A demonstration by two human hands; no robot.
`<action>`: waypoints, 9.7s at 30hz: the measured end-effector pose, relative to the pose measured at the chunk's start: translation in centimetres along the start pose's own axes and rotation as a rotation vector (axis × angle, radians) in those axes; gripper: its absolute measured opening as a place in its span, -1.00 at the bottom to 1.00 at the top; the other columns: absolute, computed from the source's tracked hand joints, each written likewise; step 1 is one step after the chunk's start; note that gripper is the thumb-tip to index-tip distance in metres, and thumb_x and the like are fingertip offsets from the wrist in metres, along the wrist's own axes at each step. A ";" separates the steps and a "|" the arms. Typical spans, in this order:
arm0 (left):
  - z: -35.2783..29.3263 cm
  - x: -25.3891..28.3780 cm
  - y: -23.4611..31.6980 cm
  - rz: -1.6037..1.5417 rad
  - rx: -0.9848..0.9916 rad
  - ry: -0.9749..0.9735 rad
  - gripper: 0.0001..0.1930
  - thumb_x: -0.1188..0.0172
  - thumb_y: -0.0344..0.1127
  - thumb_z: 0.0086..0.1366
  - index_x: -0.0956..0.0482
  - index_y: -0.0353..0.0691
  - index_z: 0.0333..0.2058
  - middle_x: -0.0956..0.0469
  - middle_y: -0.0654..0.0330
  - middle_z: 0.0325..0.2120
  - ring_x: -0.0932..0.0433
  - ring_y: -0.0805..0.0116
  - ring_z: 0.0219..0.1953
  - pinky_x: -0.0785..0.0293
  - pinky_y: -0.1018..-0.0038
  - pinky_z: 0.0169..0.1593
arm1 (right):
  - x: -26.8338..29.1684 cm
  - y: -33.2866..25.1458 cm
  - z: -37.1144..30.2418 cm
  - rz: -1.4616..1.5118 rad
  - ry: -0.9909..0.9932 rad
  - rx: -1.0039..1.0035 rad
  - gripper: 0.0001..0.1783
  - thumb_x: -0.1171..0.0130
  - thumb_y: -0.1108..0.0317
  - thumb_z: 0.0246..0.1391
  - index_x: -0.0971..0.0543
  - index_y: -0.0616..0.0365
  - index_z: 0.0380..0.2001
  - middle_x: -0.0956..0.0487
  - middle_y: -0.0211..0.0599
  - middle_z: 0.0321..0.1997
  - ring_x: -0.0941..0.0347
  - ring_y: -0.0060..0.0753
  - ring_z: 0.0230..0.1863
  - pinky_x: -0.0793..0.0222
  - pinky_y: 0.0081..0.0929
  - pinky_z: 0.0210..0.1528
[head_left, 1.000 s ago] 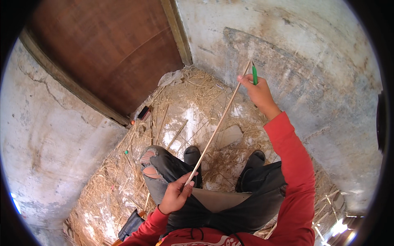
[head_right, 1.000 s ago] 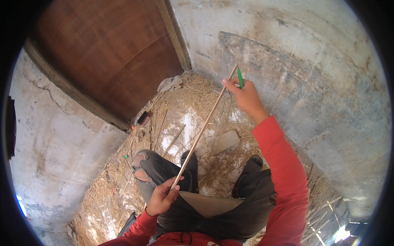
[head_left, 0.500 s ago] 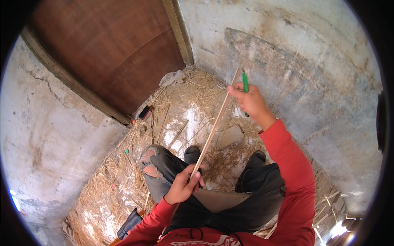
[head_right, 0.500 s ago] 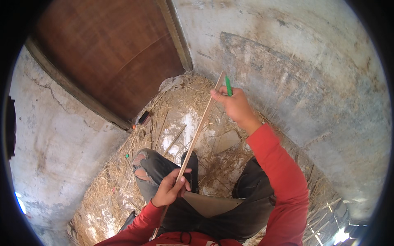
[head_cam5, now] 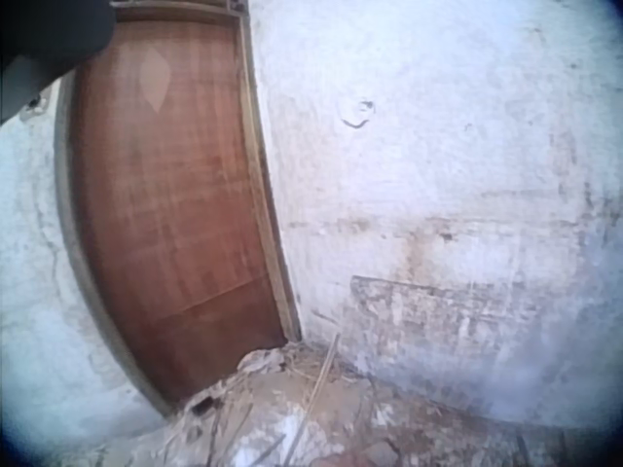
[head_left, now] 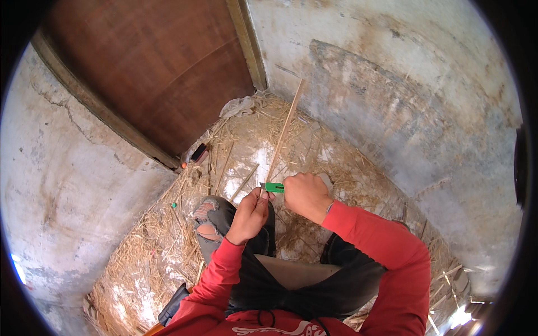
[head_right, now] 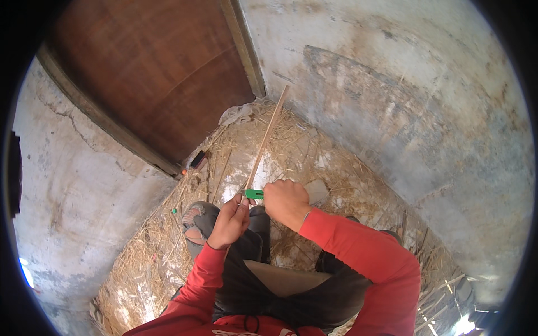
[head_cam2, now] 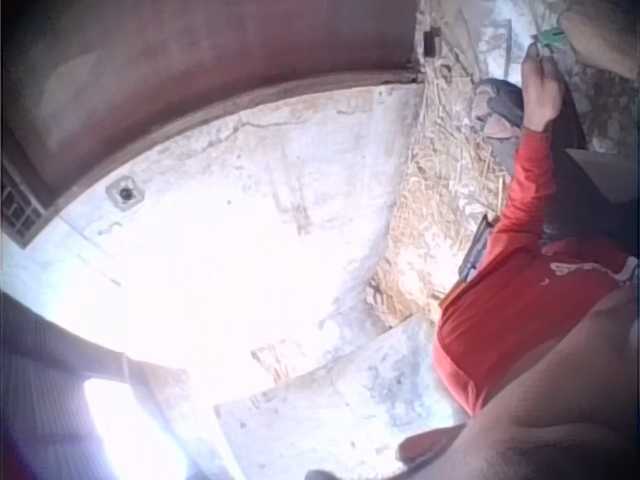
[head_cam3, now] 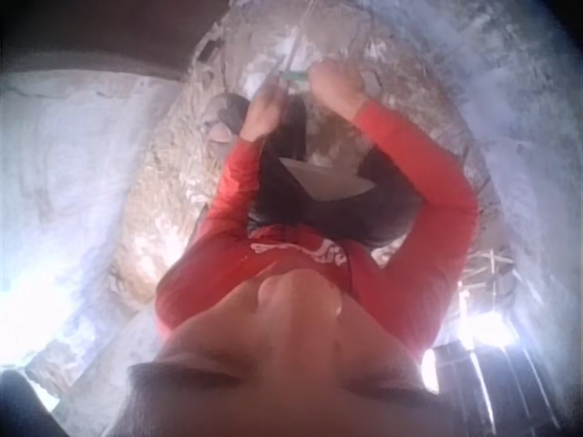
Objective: The person strips thin layers from a bamboo stick using a utility knife and then uses a cleaver to shave a thicker bamboo piece while sitting on the floor.
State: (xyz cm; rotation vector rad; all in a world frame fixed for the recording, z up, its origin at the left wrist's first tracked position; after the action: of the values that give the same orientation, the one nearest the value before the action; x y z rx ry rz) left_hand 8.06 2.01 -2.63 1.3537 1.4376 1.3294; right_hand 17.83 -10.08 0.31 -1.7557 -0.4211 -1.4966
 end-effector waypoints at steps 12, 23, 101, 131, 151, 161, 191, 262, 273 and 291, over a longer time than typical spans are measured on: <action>-0.9 0.7 -0.7 0.461 -0.133 0.215 -0.76 0.03 -0.30 0.49 -0.50 -0.34 -0.29 -0.48 -0.12 -0.62 -0.55 -0.13 -0.50 -0.41 0.18 -0.39 | -2.2 2.3 3.4 -0.108 -0.055 -0.080 -0.82 -0.15 0.36 0.05 -0.70 0.16 -0.38 -0.69 -0.02 -0.33 -0.68 0.02 -0.26 -0.60 -0.10 -0.28; -10.3 -0.7 -2.7 0.375 -0.004 0.037 -0.85 0.01 -0.34 0.49 -0.48 -0.27 -0.24 -0.49 -0.04 -0.57 -0.60 0.01 -0.48 -0.45 0.26 -0.38 | 4.6 26.2 5.2 -0.174 0.374 -0.573 -0.75 -0.15 0.26 0.07 -0.66 0.19 -0.30 -0.67 0.00 -0.28 -0.63 0.12 -0.19 -0.55 -0.02 -0.15; -8.2 -1.8 -3.5 -0.130 0.007 -0.113 -0.72 0.07 -0.25 0.57 -0.44 -0.27 0.09 -0.38 0.39 -0.57 -0.20 0.72 -0.64 -0.12 0.71 -0.54 | 7.0 12.0 4.6 1.305 0.350 -0.292 -0.55 -0.29 -0.06 0.19 -0.63 0.16 -0.42 -0.19 -0.67 -0.74 -0.05 -0.68 -0.73 0.02 -0.49 -0.62; -6.0 0.1 1.4 0.498 -0.167 0.319 -0.80 -0.09 -0.37 0.43 -0.59 -0.37 -0.13 -0.45 -0.04 -0.66 -0.51 0.13 -0.66 -0.39 0.33 -0.50 | 0.0 7.2 6.2 -0.112 0.112 -0.117 -0.77 -0.07 0.35 0.11 -0.68 0.23 -0.38 -0.68 0.06 -0.33 -0.67 0.06 -0.29 -0.58 -0.03 -0.30; -9.5 0.5 -0.6 0.252 -0.096 0.175 -0.80 -0.07 -0.35 0.47 -0.60 -0.28 -0.06 -0.39 0.30 -0.69 -0.35 0.62 -0.63 -0.29 0.52 -0.52 | 7.7 19.0 5.5 1.170 0.470 -0.277 -0.62 -0.34 0.05 0.11 -0.63 0.21 -0.38 -0.38 -0.50 -0.68 -0.21 -0.55 -0.66 -0.13 -0.39 -0.57; -9.8 -0.9 -1.6 0.353 -0.062 0.097 -0.82 -0.06 -0.33 0.47 -0.57 -0.33 -0.19 -0.48 0.20 -0.67 -0.49 0.47 -0.62 -0.38 0.48 -0.48 | 8.5 15.0 5.0 1.028 0.548 -0.262 -0.65 -0.36 0.09 0.15 -0.62 0.17 -0.46 -0.30 -0.63 -0.69 -0.04 -0.68 -0.65 0.03 -0.47 -0.55; -0.4 0.9 1.8 0.516 -0.220 0.452 -0.72 -0.12 -0.23 0.45 -0.60 -0.40 -0.21 -0.40 0.16 -0.71 -0.34 0.43 -0.67 -0.30 0.40 -0.51 | -1.4 0.4 1.8 0.000 -0.026 -0.032 -0.82 -0.20 0.33 -0.05 -0.67 0.20 -0.47 -0.67 0.06 -0.40 -0.66 0.11 -0.32 -0.56 -0.03 -0.31; -9.7 1.2 1.2 0.404 -0.165 0.361 -0.78 -0.13 -0.38 0.42 -0.65 -0.30 -0.07 -0.43 0.12 -0.71 -0.35 0.53 -0.70 -0.26 0.47 -0.56 | 4.5 19.1 4.7 -0.143 0.292 -0.446 -0.74 -0.21 0.24 0.08 -0.68 0.25 -0.40 -0.67 0.07 -0.30 -0.63 0.13 -0.33 -0.51 0.00 -0.28; -6.2 0.9 1.4 0.230 -0.170 0.312 -0.74 -0.12 -0.31 0.46 -0.63 -0.32 -0.03 -0.37 0.28 -0.68 -0.31 0.62 -0.58 -0.26 0.55 -0.49 | 5.6 6.4 3.9 0.825 0.253 -0.016 -0.51 -0.25 -0.03 0.23 -0.62 0.24 -0.47 -0.32 -0.50 -0.69 -0.23 -0.56 -0.61 -0.17 -0.37 -0.51; -6.6 -1.5 -0.6 -0.005 0.009 -0.127 -0.63 0.01 -0.23 0.55 -0.42 -0.34 0.18 -0.46 0.35 -0.54 -0.29 0.68 -0.56 -0.21 0.69 -0.45 | 6.5 9.5 3.9 1.508 0.377 -0.217 -0.55 -0.17 -0.04 0.31 -0.57 0.11 -0.49 -0.16 -0.69 -0.76 -0.03 -0.72 -0.74 0.07 -0.56 -0.67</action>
State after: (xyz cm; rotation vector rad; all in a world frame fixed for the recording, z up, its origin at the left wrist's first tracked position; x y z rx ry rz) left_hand 1.86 -0.65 -2.18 1.4137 1.3615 1.2126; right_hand 28.61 -14.86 3.20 -1.2310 1.0853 -0.6539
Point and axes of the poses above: each hand's wrist, its own z-axis towards the middle knuckle, its own x-axis out of the back of the hand, y = z × x, the point moved 6 cm from there along z, towards the middle knuckle
